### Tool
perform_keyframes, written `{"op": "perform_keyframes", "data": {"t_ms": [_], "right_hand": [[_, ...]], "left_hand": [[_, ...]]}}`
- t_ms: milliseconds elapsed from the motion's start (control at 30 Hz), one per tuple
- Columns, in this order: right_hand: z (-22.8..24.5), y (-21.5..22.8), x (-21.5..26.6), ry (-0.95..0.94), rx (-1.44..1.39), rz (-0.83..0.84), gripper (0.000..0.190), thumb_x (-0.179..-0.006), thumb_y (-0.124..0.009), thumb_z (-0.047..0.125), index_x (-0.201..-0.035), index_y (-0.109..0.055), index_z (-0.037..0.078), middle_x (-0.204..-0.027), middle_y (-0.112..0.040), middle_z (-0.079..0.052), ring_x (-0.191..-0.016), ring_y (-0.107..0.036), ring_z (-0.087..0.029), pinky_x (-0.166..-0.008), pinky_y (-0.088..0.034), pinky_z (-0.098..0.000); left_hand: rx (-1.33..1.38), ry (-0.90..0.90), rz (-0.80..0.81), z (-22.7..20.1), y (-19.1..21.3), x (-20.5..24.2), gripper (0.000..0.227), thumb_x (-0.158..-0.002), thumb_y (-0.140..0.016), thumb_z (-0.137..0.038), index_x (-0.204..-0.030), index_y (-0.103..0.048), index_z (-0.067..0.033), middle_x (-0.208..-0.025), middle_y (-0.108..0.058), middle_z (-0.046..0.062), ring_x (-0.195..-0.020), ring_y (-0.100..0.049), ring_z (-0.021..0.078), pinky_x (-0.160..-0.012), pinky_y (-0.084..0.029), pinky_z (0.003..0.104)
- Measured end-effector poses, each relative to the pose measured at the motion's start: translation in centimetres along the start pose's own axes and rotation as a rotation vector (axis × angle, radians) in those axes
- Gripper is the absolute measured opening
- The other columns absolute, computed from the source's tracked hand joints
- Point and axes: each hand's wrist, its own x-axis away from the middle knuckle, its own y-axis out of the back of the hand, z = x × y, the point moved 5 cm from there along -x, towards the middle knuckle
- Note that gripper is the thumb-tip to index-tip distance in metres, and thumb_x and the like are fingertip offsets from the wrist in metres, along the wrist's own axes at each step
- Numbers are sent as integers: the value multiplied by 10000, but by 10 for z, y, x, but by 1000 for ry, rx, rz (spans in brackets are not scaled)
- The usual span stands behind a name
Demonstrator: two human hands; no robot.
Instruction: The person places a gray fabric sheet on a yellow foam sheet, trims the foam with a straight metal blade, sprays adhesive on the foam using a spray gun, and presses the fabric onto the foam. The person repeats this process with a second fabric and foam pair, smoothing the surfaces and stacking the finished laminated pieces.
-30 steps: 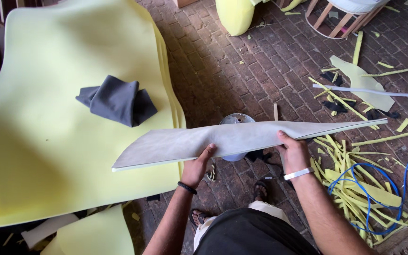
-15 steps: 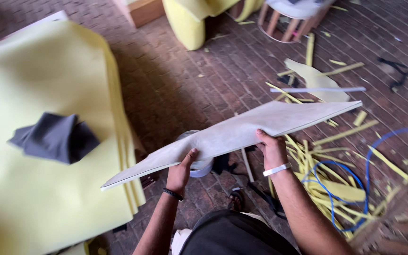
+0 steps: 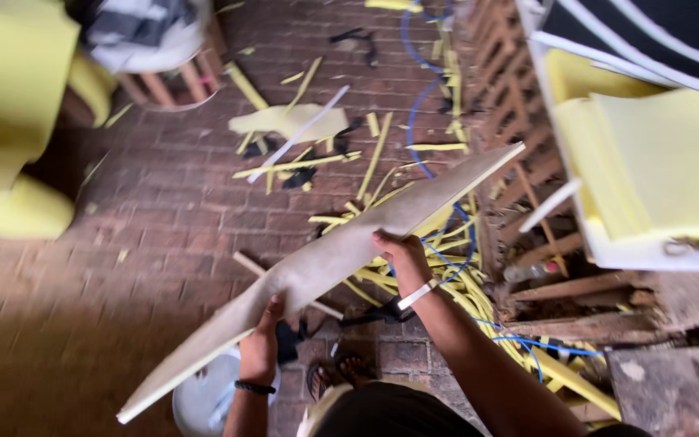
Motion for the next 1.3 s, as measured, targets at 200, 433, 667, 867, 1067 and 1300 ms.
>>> {"op": "perform_keyframes", "data": {"t_ms": [200, 433, 667, 867, 1067, 1300], "right_hand": [[71, 65, -29, 248, -133, -83, 286, -901, -757, 130, -1131, -734, -38, -1081, -740, -107, -995, -657, -209, -913, -493, -358], [223, 90, -71, 476, -342, 99, 483, -877, -717, 67, -1319, -600, -85, -1282, -678, -159, -1224, -620, -292, -1110, -459, -428], [374, 188, -97, 765, -414, 130, 570, -826, -718, -6, -1364, -538, -65, -1282, -662, -166, -1250, -600, -346, -1140, -448, -510], [421, 364, -99, 763, -533, -202, 506, -847, -633, 34, -1340, -556, -44, -1277, -670, -167, -1254, -611, -333, -1146, -449, -496], [390, 523, -100, 304, -228, -729, 461, -936, -605, 248, -1345, -600, 36, -1211, -683, -101, -1134, -628, -258, -980, -478, -448], [245, 588, -47, -23, -251, -822, 353, -994, -558, 300, -1263, -634, 85, -1253, -716, -99, -1140, -666, -253, -986, -505, -409]], "left_hand": [[-115, -93, 246, -44, -99, -39, 586, -932, -666, -451, -1285, -673, 18, -1210, -733, 107, -1127, -644, 219, -1011, -474, 352], [-57, -167, 391, -64, -237, -50, 615, -964, -619, -430, -1363, -620, 38, -1326, -697, 137, -1239, -637, 233, -1063, -466, 350], [90, -96, 619, -78, -441, -59, 725, -994, -540, -492, -1486, -471, 36, -1523, -544, 137, -1429, -487, 224, -1180, -358, 351], [-59, -50, 827, -73, -628, -41, 768, -930, -543, -589, -1435, -540, -10, -1426, -631, 140, -1299, -593, 264, -1103, -448, 442], [-376, 119, 1261, -12, -767, -15, 819, -965, -339, -696, -1439, -586, -76, -1358, -702, 117, -1229, -638, 254, -1049, -456, 432], [-639, 360, 1444, 91, -757, 18, 565, -996, -461, -465, -1438, -524, -119, -1288, -697, 70, -1127, -660, 225, -941, -504, 375]]}}
